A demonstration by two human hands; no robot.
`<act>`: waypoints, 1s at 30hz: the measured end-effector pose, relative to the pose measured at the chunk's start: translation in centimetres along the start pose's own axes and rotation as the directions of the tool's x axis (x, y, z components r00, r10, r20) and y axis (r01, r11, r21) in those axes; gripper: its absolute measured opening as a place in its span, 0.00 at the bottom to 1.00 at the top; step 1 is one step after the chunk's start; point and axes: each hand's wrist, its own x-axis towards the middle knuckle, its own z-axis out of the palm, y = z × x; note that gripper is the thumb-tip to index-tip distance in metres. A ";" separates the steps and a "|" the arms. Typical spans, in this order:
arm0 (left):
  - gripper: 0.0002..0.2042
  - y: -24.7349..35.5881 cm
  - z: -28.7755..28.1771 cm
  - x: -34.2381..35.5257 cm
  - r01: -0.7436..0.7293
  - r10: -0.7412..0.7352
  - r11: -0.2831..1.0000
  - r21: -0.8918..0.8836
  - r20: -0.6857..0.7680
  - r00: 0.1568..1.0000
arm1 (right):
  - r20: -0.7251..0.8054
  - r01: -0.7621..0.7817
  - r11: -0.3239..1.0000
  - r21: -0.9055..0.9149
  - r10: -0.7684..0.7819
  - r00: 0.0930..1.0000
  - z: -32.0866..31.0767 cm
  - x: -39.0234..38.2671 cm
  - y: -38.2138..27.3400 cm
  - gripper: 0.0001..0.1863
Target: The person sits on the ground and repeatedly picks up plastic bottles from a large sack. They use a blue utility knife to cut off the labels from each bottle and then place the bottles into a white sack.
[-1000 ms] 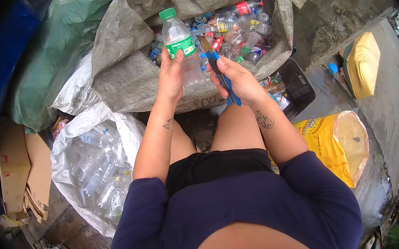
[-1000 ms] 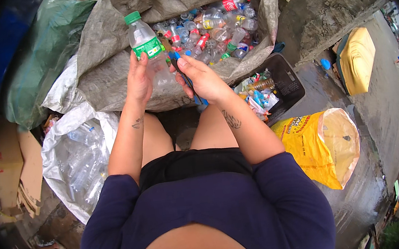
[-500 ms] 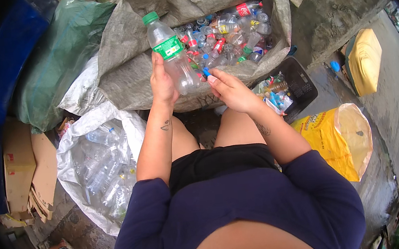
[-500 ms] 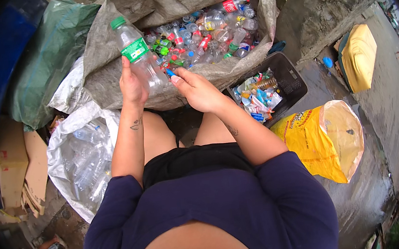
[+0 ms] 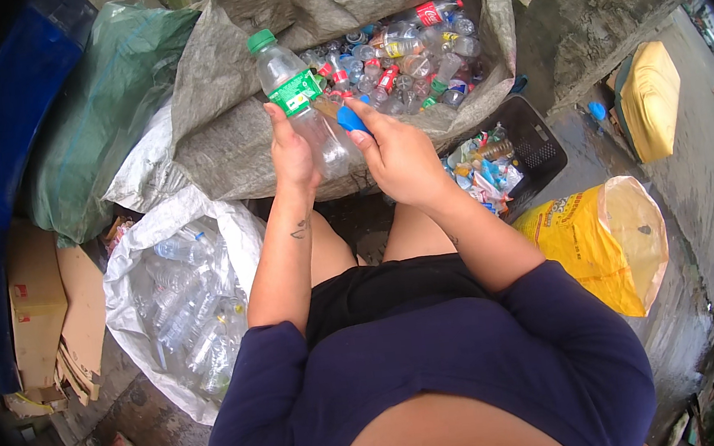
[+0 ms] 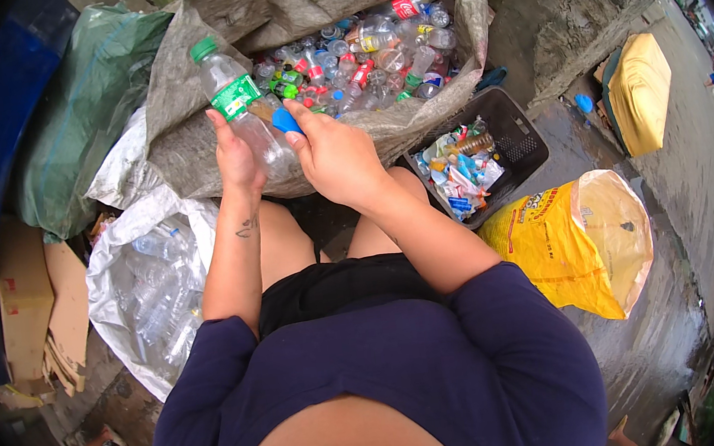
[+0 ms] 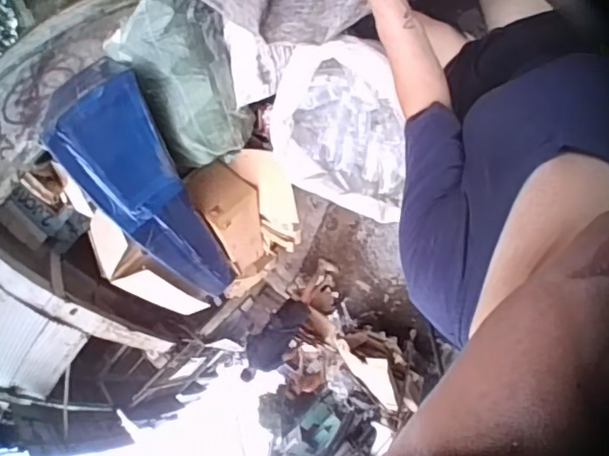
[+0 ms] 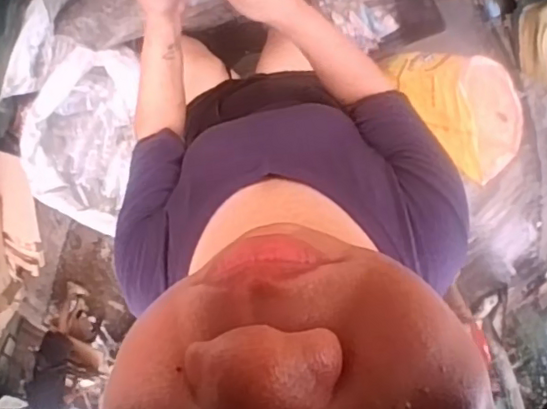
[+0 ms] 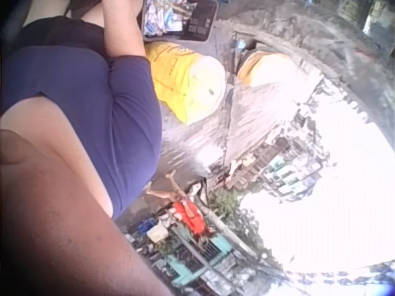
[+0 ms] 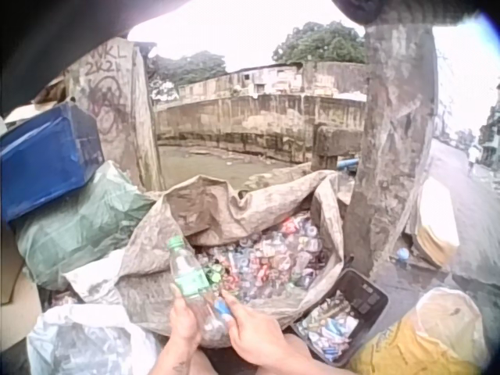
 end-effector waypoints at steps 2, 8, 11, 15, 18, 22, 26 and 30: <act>0.33 -0.2 0.2 0.1 -0.031 0.031 0.999 -0.016 -0.019 0.999 | 0.007 -0.045 0.998 -0.045 0.046 0.999 0.2 0.2 -0.4 0.23; 0.35 -2.9 0.1 -0.7 -0.056 0.052 0.996 0.063 0.067 0.996 | -0.095 -0.064 0.996 0.054 0.069 0.993 0.9 1.4 0.3 0.24; 0.36 -4.1 -0.5 -1.3 0.041 -0.044 0.998 0.044 0.063 0.997 | -0.086 -0.102 0.960 0.260 0.128 0.988 0.3 2.3 1.0 0.28; 0.35 -3.9 -0.5 -1.0 0.056 -0.058 0.998 0.027 0.076 0.995 | -0.124 -0.072 0.940 0.334 0.120 0.985 0.1 2.8 2.2 0.31; 0.35 -3.6 0.1 -1.1 0.077 -0.079 0.997 0.032 0.074 0.994 | -0.228 0.053 0.928 0.368 0.035 0.973 1.3 3.1 3.5 0.24; 0.36 -3.6 -0.2 -1.4 0.137 -0.141 0.990 0.036 0.149 0.979 | -0.178 -0.049 0.855 0.516 0.163 0.970 1.1 3.2 3.1 0.17; 0.35 -3.7 0.0 -1.4 0.043 -0.032 0.999 -0.027 0.324 0.945 | -0.238 -0.030 0.874 0.486 0.165 0.957 1.0 3.1 3.2 0.14; 0.37 -4.1 0.2 -1.3 -0.030 0.020 0.999 0.031 0.280 0.960 | -0.116 -0.037 0.878 0.477 0.105 0.988 0.6 3.3 3.9 0.12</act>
